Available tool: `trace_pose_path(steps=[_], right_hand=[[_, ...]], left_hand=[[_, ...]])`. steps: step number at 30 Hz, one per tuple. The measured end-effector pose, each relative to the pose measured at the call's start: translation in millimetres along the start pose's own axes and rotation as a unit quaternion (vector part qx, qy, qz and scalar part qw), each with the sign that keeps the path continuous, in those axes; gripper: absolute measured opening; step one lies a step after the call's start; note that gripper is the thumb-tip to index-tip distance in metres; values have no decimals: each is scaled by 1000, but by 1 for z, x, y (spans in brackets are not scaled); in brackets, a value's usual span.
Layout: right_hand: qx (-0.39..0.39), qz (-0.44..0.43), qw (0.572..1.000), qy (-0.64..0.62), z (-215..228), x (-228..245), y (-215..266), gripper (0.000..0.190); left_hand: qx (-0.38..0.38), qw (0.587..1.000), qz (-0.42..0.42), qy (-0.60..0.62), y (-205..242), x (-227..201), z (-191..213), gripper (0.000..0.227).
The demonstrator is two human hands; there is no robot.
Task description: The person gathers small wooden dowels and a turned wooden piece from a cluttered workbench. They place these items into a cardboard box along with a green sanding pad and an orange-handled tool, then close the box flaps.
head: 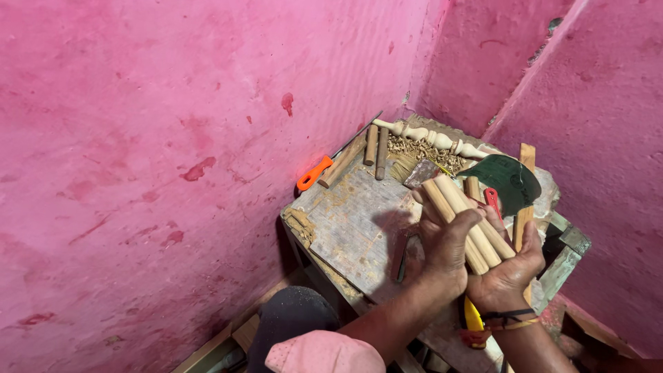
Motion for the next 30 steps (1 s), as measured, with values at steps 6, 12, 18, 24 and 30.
trace_pose_path(steps=[6, 12, 18, 24, 30], right_hand=[[8, 22, 1000, 18, -2, 12, 0, 73], [42, -15, 998, 32, -19, 16, -2, 79], [64, -124, 940, 311, -34, 30, 4, 76], [117, -106, 934, 320, -37, 17, 3, 67], [64, -79, 969, 225, -6, 17, -11, 39]], left_hand=[[-50, 998, 5, -23, -1, -15, -4, 33], [-9, 997, 31, -65, -1, -9, -10, 47], [19, 923, 26, -384, -22, -25, -1, 60], [123, 676, -15, -727, -6, -36, -11, 92], [187, 657, -62, -728, -7, -32, -15, 125]])
Point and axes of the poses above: each hand's wrist, its own y-axis away from the middle knuckle, its own z-axis out of the back of the hand, x = y × z, the point moved 3 cm from there along -y, towards the middle knuckle, and after that the axes turned 12 degrees about -y, right-handed, at the moved point
